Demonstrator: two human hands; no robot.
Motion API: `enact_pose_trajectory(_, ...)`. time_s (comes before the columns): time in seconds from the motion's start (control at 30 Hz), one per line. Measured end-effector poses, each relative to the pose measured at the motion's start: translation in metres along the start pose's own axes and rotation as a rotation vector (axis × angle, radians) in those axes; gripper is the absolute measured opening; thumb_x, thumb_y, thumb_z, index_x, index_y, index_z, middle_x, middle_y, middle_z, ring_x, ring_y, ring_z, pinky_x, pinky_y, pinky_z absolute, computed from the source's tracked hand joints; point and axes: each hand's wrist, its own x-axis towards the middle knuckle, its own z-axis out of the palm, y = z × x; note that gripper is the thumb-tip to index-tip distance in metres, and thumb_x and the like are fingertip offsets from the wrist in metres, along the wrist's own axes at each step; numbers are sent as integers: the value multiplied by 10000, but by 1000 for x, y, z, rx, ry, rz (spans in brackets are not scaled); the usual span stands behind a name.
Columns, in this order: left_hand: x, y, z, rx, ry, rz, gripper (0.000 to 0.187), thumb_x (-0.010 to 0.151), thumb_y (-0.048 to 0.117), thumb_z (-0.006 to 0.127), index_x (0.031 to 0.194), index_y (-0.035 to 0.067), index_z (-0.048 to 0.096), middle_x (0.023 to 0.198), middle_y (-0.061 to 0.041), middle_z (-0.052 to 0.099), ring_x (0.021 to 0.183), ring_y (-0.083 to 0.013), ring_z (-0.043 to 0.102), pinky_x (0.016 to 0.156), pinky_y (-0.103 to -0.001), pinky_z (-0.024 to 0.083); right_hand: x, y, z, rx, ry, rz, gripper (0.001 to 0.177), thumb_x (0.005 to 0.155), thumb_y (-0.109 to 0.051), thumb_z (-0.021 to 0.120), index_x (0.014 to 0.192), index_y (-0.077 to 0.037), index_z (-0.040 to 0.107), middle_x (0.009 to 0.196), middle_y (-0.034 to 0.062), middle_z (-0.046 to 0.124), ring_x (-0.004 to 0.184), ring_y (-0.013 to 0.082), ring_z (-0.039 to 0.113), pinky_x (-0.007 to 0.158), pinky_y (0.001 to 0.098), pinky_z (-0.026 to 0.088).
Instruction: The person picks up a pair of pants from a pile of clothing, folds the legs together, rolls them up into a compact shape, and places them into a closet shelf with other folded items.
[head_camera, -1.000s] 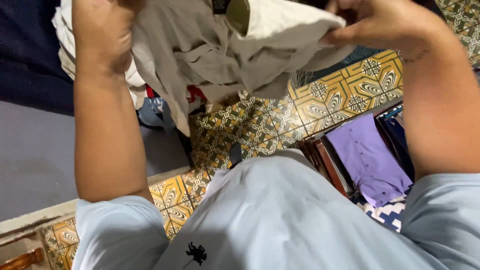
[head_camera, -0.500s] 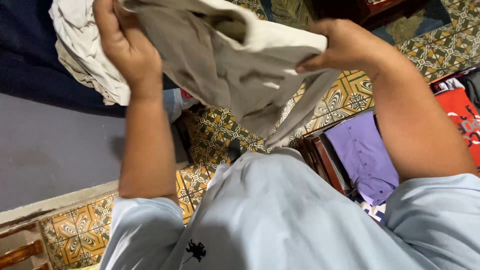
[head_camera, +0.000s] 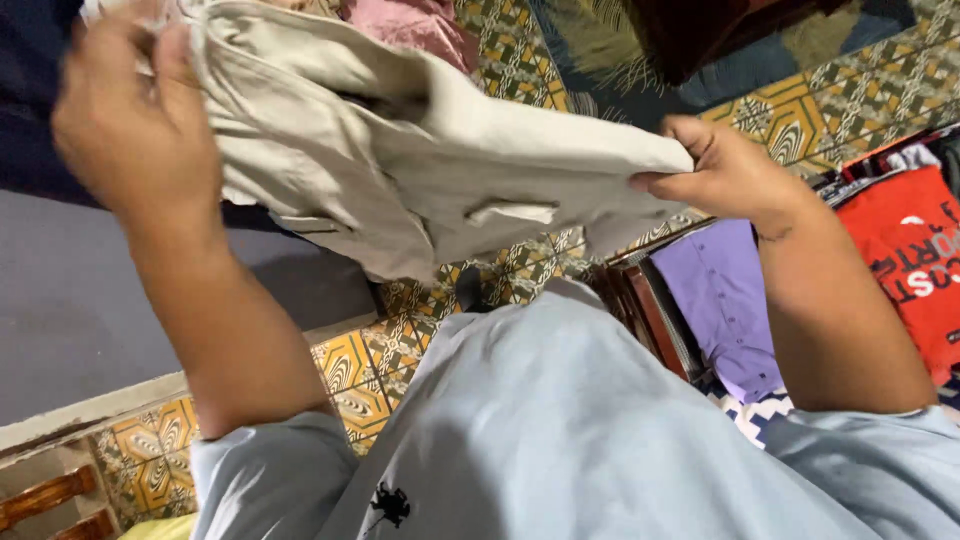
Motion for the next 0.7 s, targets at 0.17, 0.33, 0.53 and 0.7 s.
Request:
enact_pose_trajectory(0.17, -42, 72, 59, -747, -596, -100, 751, 846, 475, 778, 1362, -29, 565, 1251, -201, 632, 1092, -343, 633, 902, -467, 516, 12, -67, 48, -353, -140, -416, 199, 808, -50, 773, 975, -39, 665, 876, 74, 645, 852, 171, 636, 717, 339, 527)
enact_pose_trajectory(0.33, -88, 121, 102, -919, -1401, -241, 591, 832, 509, 759, 1192, 43, 708, 1041, -122, 781, 939, -193, 729, 870, -346, 563, 29, -63, 62, -302, -177, -703, 202, 817, -3, 753, 1008, -58, 716, 973, 85, 643, 934, 233, 672, 791, 351, 544)
enact_pose_trajectory(0.53, -126, 107, 85, -1384, -1267, -678, 523, 992, 386, 655, 1325, -16, 623, 1160, -71, 727, 1042, -139, 662, 926, -310, 550, 2, 20, 76, -48, -71, -527, 394, 770, -68, 676, 1161, -30, 655, 1194, 141, 657, 1128, 324, 630, 999, 432, 474)
enact_pose_trajectory(0.7, -124, 119, 84, -1504, -1361, -681, 547, 1029, 332, 636, 1423, -43, 570, 1270, -112, 666, 1142, -152, 609, 1013, -304, 512, 33, 60, 111, -86, -527, 101, 616, 671, -144, 656, 1286, -119, 634, 1099, 105, 767, 988, 304, 721, 859, 391, 569)
